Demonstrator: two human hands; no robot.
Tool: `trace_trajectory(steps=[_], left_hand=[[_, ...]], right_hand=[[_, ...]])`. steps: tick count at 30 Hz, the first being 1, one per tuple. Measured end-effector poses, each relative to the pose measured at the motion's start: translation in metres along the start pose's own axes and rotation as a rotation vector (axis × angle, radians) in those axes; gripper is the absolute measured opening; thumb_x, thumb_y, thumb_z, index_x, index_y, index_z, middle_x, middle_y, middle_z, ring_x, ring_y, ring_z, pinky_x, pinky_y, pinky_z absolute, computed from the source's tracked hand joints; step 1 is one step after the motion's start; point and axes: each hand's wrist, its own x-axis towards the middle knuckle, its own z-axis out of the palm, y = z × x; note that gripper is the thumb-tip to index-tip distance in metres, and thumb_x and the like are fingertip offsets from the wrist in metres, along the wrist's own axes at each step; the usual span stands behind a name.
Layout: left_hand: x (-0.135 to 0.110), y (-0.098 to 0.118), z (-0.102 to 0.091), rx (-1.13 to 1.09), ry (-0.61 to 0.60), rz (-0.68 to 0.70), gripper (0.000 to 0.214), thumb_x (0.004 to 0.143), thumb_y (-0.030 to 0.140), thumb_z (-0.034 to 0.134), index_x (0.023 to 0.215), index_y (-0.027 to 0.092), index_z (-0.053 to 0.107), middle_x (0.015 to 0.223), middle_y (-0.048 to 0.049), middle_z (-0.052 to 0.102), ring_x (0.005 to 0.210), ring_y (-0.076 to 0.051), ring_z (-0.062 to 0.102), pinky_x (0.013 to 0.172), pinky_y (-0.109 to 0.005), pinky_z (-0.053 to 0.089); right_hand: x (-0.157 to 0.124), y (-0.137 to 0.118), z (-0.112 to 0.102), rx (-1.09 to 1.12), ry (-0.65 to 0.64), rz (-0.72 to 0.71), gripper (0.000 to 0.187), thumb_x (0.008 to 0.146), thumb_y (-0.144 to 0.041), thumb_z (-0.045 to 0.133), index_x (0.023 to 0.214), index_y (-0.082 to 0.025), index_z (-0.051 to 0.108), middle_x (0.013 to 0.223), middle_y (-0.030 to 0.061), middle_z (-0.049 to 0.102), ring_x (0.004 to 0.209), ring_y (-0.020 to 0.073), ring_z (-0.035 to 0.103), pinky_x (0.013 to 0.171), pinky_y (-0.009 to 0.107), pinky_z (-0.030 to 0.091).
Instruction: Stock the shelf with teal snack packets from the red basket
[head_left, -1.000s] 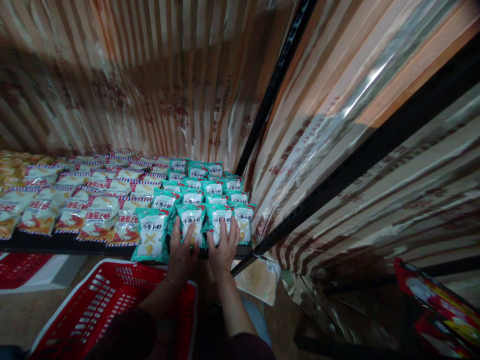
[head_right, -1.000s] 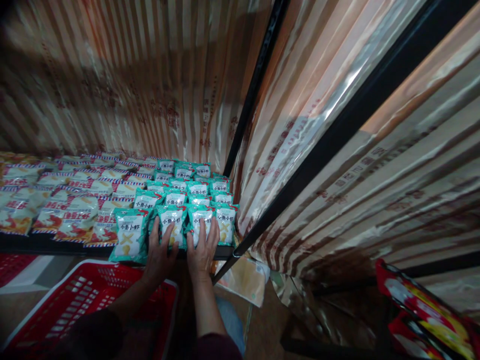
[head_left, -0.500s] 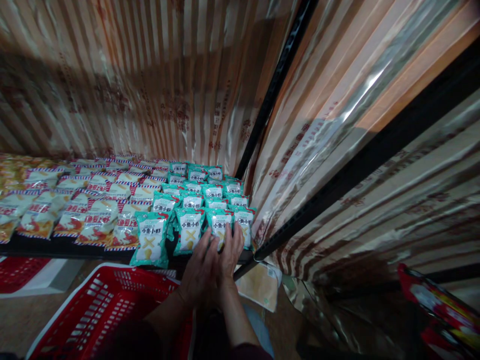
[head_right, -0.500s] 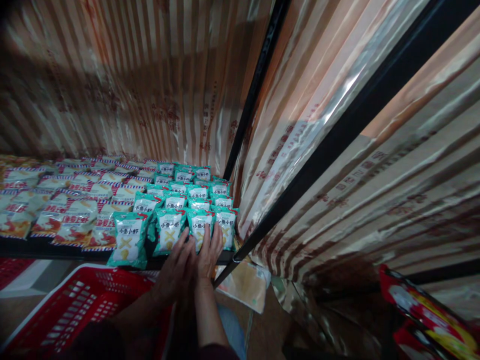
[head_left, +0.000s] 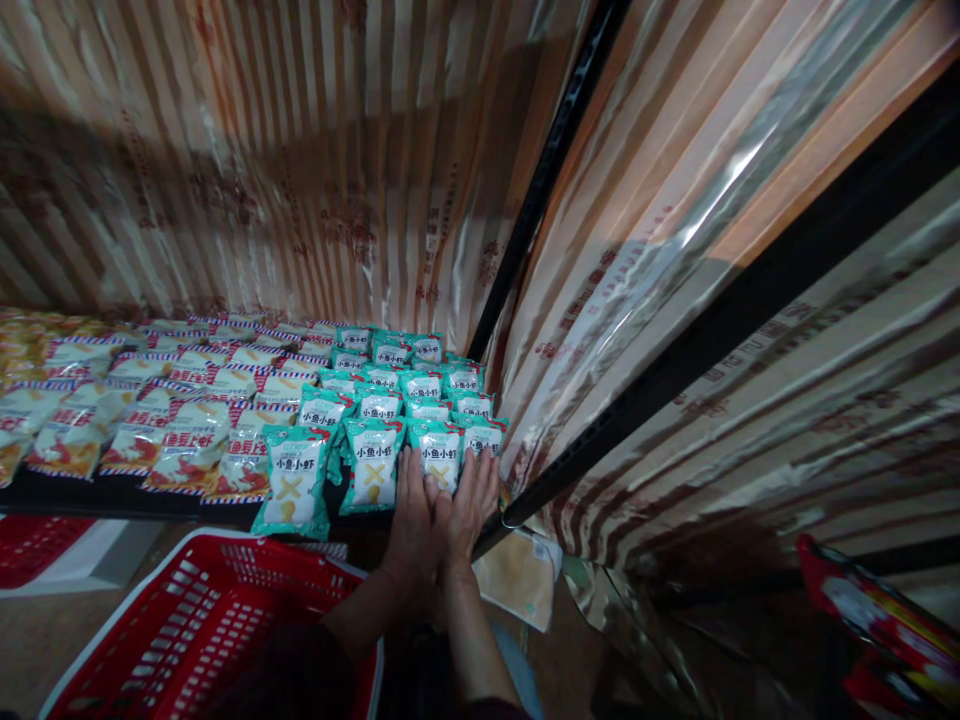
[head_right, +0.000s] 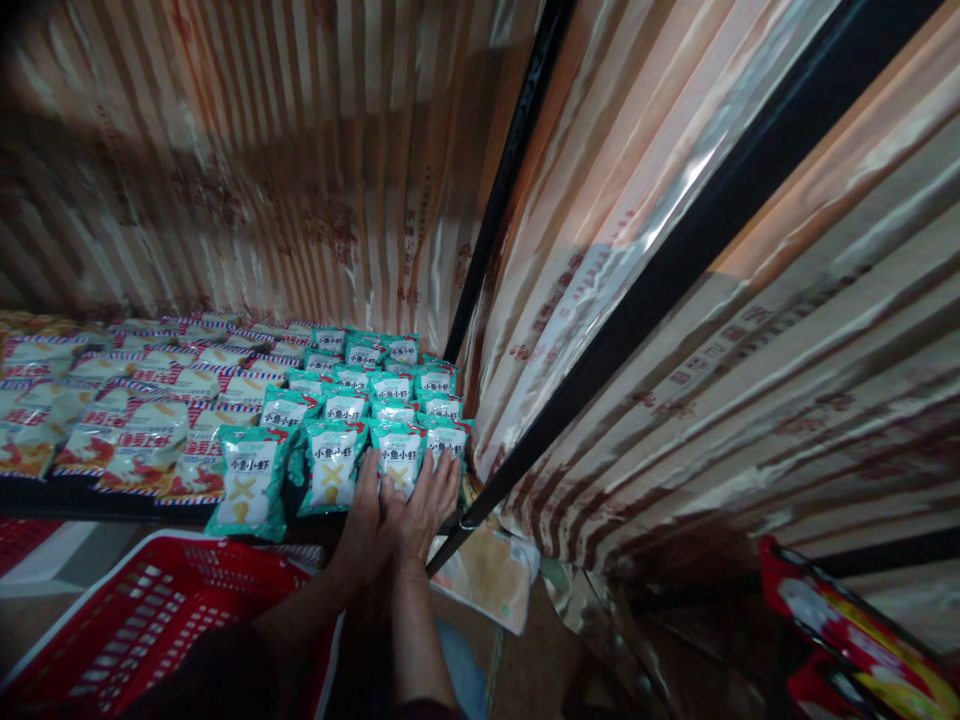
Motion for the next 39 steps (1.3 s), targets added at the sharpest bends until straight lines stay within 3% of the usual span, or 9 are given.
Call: trace_trajectory(steps=[4,9,15,23,29,39], left_hand=[[0.008,0.011,-0.003,-0.06,-0.004,-0.085,0.062,0.087,0.025,0.04,0.141,0.0,0.024,0.149,-0.0262,0.024,0.139,-0.031,0.024,0.114,-0.051,0.022],[0.014,0.021,-0.007,-0.075,-0.048,-0.149,0.066,0.084,0.026,0.042,0.143,0.002,0.021,0.145,-0.0239,0.033,0.133,-0.03,0.035,0.109,-0.047,0.031],[0.012,0.018,-0.003,-0.002,-0.045,-0.097,0.062,0.087,0.026,0.037,0.142,0.0,0.024,0.143,-0.0248,0.036,0.133,-0.03,0.036,0.11,-0.047,0.029],[0.008,0.019,-0.003,-0.039,-0.032,-0.097,0.061,0.088,0.026,0.037,0.143,0.003,0.022,0.149,-0.0231,0.026,0.139,-0.029,0.027,0.113,-0.047,0.025],[0.008,0.017,-0.003,-0.054,-0.027,-0.067,0.06,0.089,0.025,0.036,0.144,0.004,0.022,0.151,-0.0224,0.024,0.141,-0.029,0.021,0.115,-0.049,0.021],[-0.004,0.015,-0.004,0.047,-0.007,0.02,0.06,0.091,0.022,0.031,0.146,0.007,0.015,0.155,-0.0202,0.013,0.143,-0.027,0.012,0.115,-0.051,0.019]], right_hand=[[-0.004,0.007,0.005,-0.01,-0.05,0.01,0.061,0.091,-0.047,0.036,0.141,-0.013,0.032,0.145,0.0218,0.035,0.137,0.0337,0.024,0.101,0.059,0.032],[-0.005,0.01,0.006,-0.008,-0.066,0.011,0.062,0.09,-0.046,0.037,0.142,-0.013,0.032,0.146,0.0211,0.033,0.137,0.0328,0.024,0.102,0.057,0.032],[-0.001,0.006,0.002,-0.009,-0.06,0.038,0.06,0.09,-0.046,0.035,0.14,-0.012,0.036,0.144,0.0207,0.035,0.135,0.0316,0.028,0.102,0.054,0.033],[0.001,0.008,0.0,-0.041,-0.093,-0.03,0.057,0.089,-0.051,0.04,0.136,-0.018,0.043,0.147,0.0186,0.031,0.136,0.0339,0.026,0.1,0.056,0.034],[0.0,0.011,0.002,-0.036,-0.067,-0.052,0.052,0.092,-0.044,0.037,0.136,-0.016,0.044,0.147,0.0191,0.031,0.136,0.034,0.025,0.1,0.056,0.033],[-0.001,0.001,-0.012,0.164,-0.082,-0.116,0.053,0.096,-0.033,0.026,0.147,-0.019,0.018,0.144,0.0155,0.038,0.135,0.0236,0.031,0.103,0.047,0.036]])
